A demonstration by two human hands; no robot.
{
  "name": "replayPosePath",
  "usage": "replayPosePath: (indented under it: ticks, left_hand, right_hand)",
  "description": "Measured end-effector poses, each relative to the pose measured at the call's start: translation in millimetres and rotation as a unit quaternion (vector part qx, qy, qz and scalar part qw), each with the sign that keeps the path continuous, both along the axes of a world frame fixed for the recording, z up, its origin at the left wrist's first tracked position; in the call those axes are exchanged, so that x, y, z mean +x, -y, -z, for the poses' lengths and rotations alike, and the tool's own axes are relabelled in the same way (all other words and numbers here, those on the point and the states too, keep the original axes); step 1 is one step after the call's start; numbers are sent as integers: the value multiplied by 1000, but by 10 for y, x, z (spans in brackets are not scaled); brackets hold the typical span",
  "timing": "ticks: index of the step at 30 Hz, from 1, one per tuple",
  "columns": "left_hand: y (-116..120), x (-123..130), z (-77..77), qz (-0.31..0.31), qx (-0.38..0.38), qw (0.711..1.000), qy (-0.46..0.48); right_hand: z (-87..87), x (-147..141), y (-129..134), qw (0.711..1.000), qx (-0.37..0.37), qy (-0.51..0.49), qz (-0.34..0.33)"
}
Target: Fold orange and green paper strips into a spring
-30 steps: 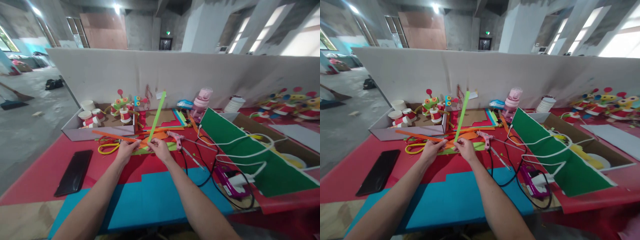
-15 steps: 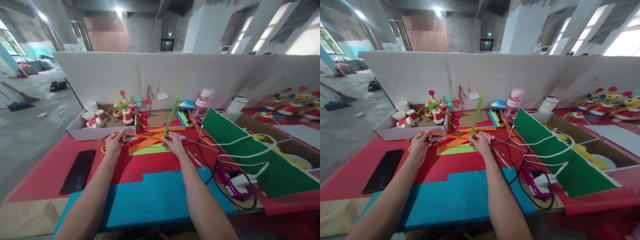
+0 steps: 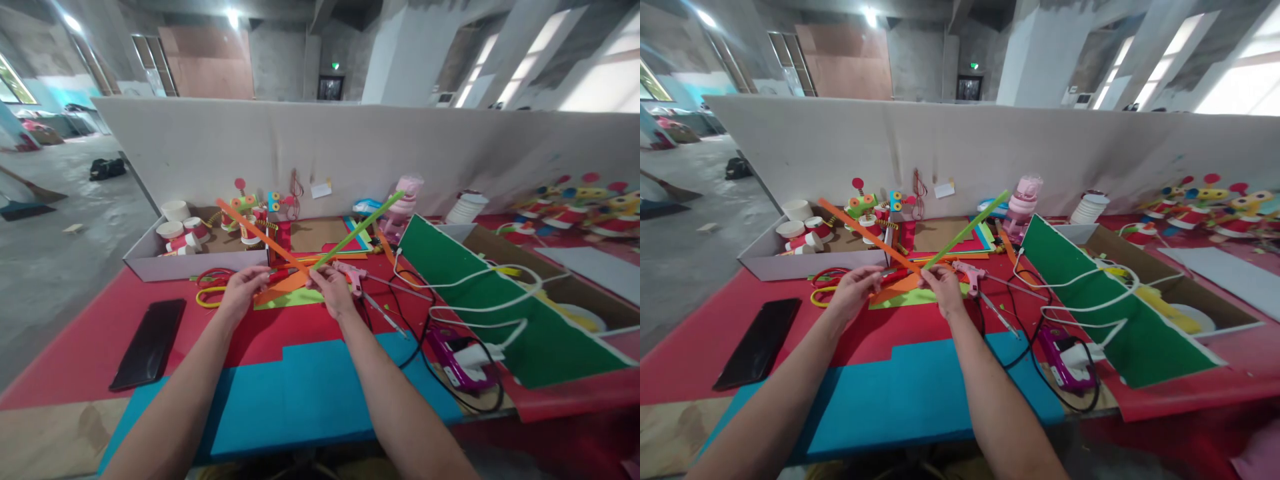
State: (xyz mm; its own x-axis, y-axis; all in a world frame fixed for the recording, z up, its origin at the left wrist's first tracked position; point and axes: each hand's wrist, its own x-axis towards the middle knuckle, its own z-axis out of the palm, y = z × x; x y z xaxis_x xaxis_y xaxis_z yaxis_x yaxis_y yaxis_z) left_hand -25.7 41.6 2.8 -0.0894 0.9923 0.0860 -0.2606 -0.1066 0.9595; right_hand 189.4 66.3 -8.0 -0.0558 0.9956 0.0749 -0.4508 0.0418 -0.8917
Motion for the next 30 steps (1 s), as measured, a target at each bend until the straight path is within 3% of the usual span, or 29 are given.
replayPosePath:
  ticks: [2, 4, 7, 13, 20, 24, 30]
  left_hand:
    - [72, 185, 25, 85, -4, 995, -52]
    - [123, 327, 52, 117, 3, 990, -73]
    - [148, 419, 86, 90, 13, 992, -83]
    - [129, 386, 98, 63, 3, 994, -91]
    - [129, 416, 119, 57, -8, 996, -74]
    - [125, 415, 106, 38, -6, 997, -64]
    - [141, 406, 64, 45, -20, 998, -46]
  right_hand:
    - [21, -137, 87, 999, 0, 13, -29]
    - [55, -233, 150, 998, -1, 28, -60]
    - [94, -290, 191, 995, -3, 52, -84]
    - [98, -273, 190, 992, -1, 106, -66]
    - [59, -290, 220, 995, -15, 83, -61]
    - [53, -260, 201, 993, -4, 67, -97]
    - [134, -234, 128, 994, -56, 15, -88]
